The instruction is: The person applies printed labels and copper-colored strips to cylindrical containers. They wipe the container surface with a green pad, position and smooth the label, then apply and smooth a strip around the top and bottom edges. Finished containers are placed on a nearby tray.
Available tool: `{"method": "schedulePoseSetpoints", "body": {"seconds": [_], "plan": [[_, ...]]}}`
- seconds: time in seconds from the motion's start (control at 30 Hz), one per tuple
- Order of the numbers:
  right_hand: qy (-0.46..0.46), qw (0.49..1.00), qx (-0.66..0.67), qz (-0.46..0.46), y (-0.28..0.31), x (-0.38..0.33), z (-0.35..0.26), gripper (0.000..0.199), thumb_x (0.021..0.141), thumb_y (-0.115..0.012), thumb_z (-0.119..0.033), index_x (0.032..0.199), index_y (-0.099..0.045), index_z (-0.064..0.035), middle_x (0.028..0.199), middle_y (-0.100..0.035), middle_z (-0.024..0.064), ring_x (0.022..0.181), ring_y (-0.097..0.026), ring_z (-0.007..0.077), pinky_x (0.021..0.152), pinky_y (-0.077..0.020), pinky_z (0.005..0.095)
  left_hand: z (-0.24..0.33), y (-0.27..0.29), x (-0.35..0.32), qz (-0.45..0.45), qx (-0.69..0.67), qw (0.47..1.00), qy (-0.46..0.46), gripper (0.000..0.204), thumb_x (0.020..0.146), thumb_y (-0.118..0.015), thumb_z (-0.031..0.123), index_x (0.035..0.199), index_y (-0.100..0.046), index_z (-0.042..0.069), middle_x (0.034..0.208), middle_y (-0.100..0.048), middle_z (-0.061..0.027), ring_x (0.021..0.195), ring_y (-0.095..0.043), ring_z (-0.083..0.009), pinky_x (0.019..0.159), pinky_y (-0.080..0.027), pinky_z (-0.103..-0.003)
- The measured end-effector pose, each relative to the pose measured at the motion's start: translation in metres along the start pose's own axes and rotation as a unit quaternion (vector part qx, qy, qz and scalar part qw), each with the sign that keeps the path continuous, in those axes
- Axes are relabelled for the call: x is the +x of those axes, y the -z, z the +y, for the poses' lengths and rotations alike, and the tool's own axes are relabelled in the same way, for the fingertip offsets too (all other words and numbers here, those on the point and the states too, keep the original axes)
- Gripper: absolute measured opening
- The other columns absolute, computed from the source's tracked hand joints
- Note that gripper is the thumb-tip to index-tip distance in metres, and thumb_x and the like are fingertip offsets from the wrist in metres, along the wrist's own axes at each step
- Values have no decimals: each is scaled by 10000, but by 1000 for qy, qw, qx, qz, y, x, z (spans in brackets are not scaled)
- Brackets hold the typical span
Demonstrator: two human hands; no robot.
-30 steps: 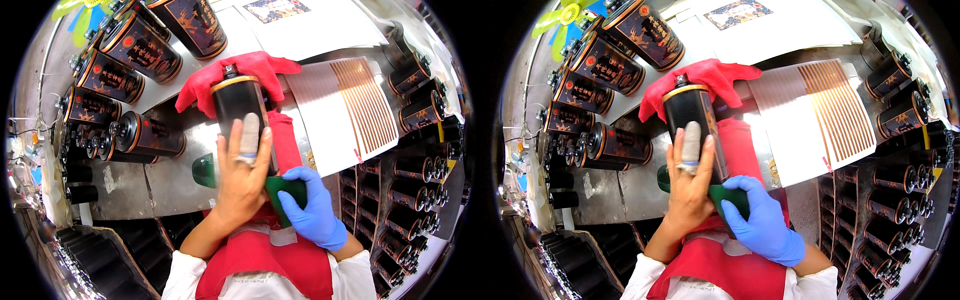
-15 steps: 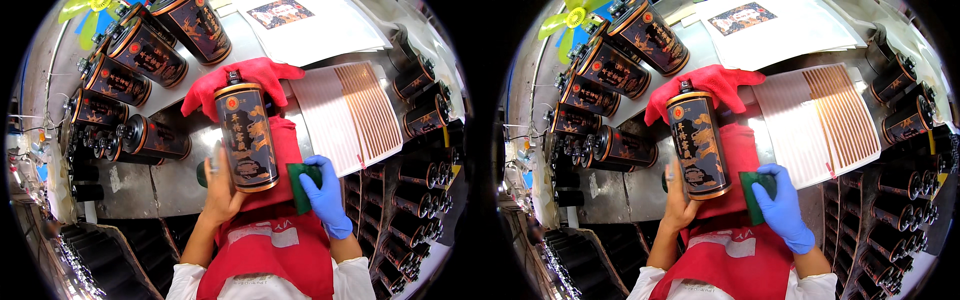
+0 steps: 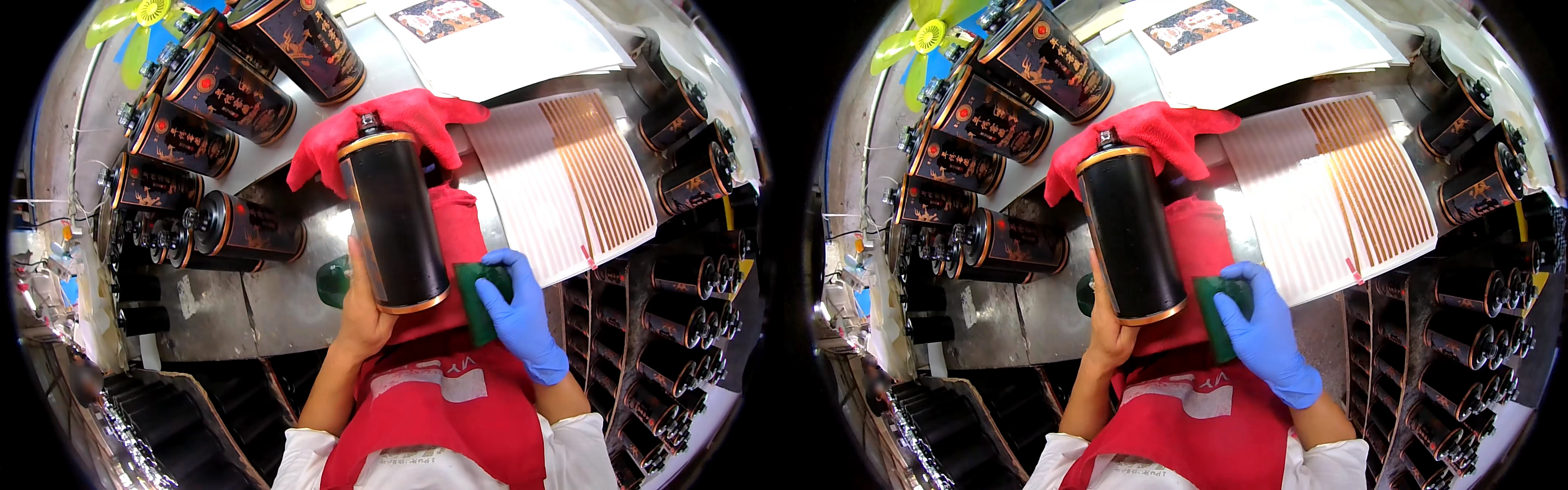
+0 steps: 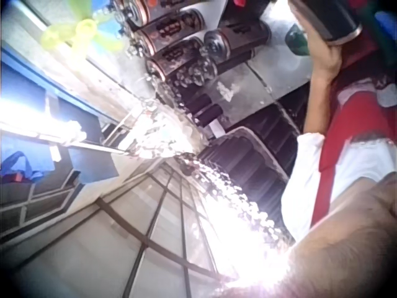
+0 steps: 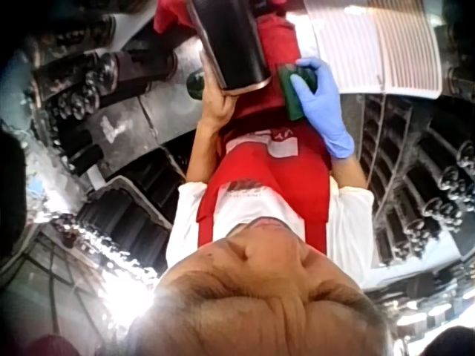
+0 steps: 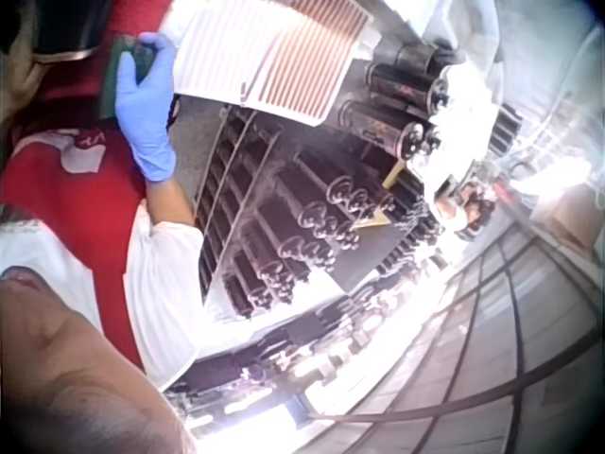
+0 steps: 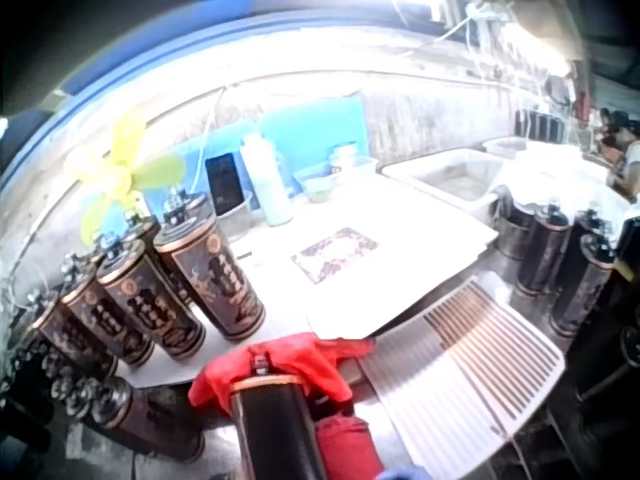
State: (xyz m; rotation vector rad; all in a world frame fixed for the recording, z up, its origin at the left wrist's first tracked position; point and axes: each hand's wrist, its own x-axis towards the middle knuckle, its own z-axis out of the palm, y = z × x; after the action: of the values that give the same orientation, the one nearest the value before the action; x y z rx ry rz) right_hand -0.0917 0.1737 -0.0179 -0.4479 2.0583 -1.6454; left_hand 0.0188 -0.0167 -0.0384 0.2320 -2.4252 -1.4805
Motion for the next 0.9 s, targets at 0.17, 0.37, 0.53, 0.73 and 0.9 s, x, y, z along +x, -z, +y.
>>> {"method": "schedulePoseSetpoints", "body": {"seconds": [0.17, 0.37, 0.53, 0.73, 0.9], "plan": [[73, 997, -10, -29, -7, -11, -38, 302, 831, -618, -96, 1110, -509, -56, 986, -604, 113, 881, -624, 182, 762, -495, 297, 59, -7, 13, 64, 321, 940, -97, 787, 827, -628, 128, 1407, -131, -59, 1349, -392, -242, 1266, -329, -456, 1036, -224, -544], [49, 998, -8, -32, -7, -3, -17, 298, 851, -602, -123, 1111, -482, -39, 1001, -576, 119, 915, -595, 207, 812, -464, 296, 42, -3, 26, 41, 239, 962, -128, 746, 739, -693, 42, 1382, -322, -20, 1409, -278, -298, 1308, -276, -450, 1070, -217, -457], [39, 999, -19, -28, -5, 1, 2, 276, 854, -576, -74, 1107, -476, -25, 995, -571, 115, 915, -572, 164, 804, -461, 295, 6, 2, -2, 9, -10, 1000, 17, 1034, 744, -732, 101, 1415, 41, -47, 1394, -285, -288, 1262, -382, -355, 1016, -325, -393], [84, 996, -27, -16, -9, -6, -36, 271, 843, -606, -79, 1093, -512, -40, 945, -603, 108, 846, -608, 165, 762, -487, 276, 52, -2, 20, 22, 297, 949, -104, 967, 664, -768, 122, 1398, -170, -76, 1338, -349, -325, 1262, -297, -489, 1044, -254, -452], [44, 998, 25, -47, -15, -4, -18, 280, 846, -614, -98, 1095, -494, -50, 1001, -569, 111, 906, -576, 177, 810, -463, 290, 31, -2, 12, 14, 76, 997, -27, 937, 762, -711, 158, 1413, -79, -77, 1319, -408, -297, 1219, -426, -415, 1025, -312, -425]]}}
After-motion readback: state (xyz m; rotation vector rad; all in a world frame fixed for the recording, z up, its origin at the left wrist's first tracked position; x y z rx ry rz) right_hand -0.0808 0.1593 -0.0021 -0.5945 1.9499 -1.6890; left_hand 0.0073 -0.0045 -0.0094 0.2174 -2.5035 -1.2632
